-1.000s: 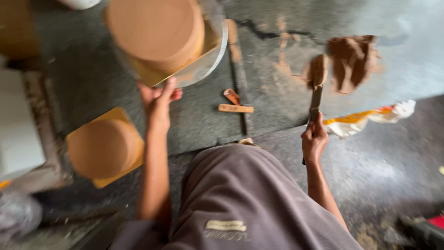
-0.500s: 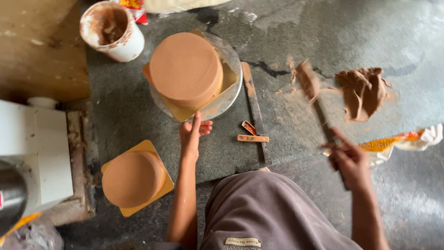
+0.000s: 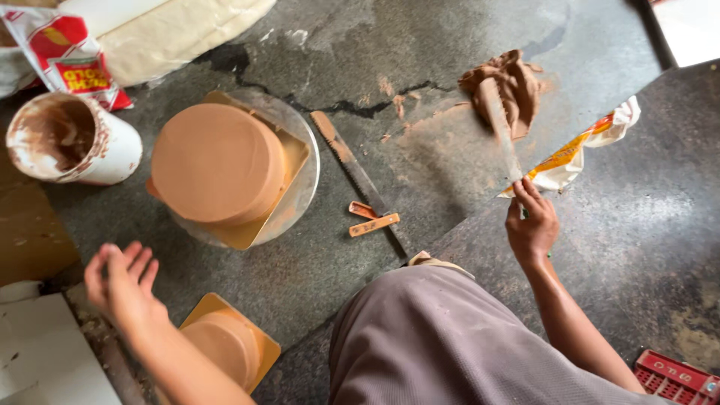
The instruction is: The person frosts a chocolate cake on a rotating stand using a metal spatula, then transfers it to a square gold board, and finally refills a large container with frosting.
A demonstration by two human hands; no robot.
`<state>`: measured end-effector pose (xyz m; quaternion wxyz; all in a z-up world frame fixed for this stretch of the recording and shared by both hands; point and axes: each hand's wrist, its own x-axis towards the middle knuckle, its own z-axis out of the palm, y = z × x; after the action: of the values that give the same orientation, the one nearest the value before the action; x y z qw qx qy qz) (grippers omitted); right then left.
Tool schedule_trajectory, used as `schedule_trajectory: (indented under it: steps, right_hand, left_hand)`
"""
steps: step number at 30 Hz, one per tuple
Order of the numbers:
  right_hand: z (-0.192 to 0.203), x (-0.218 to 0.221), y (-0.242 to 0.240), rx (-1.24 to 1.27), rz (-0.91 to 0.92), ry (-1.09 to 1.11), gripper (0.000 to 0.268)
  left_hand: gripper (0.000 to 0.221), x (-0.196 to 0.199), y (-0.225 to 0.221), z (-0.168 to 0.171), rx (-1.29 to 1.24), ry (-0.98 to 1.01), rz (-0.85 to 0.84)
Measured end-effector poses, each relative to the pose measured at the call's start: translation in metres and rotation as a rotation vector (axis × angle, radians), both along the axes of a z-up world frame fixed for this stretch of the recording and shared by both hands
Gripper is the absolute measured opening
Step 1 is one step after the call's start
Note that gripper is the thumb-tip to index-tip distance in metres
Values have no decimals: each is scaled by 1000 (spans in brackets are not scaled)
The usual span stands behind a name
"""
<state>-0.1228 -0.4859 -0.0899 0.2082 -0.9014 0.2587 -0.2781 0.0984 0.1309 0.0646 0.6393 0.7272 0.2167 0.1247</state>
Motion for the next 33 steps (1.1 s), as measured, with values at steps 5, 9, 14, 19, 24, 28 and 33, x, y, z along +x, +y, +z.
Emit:
schedule_trajectory:
  steps: [5, 9, 14, 19, 24, 28, 33]
  right_hand:
    - [-40, -6, 36, 8, 57, 267, 41]
    - [-33, -29, 21, 458, 37, 286, 41]
    - [4, -12, 11, 672, 9, 211, 38]
    - [24, 61, -7, 739, 67, 478, 40]
    - [11, 71, -16, 847, 133, 578, 43]
    - [-2, 65, -22, 829, 220, 522, 39]
    - [-16, 85, -9, 896, 263, 259, 18]
  left_hand:
    - [58, 80, 24, -34, -226, 86, -26]
    - [83, 161, 29, -71, -411, 224, 200]
    - [90, 247, 53, -103, -528, 214, 343]
    - [44, 276, 55, -121, -520, -64, 288]
    - [32, 211, 54, -87, -460, -344, 112]
    - [31, 137, 56, -16, -310, -464, -91]
    - [29, 91, 51, 66, -237, -533, -184]
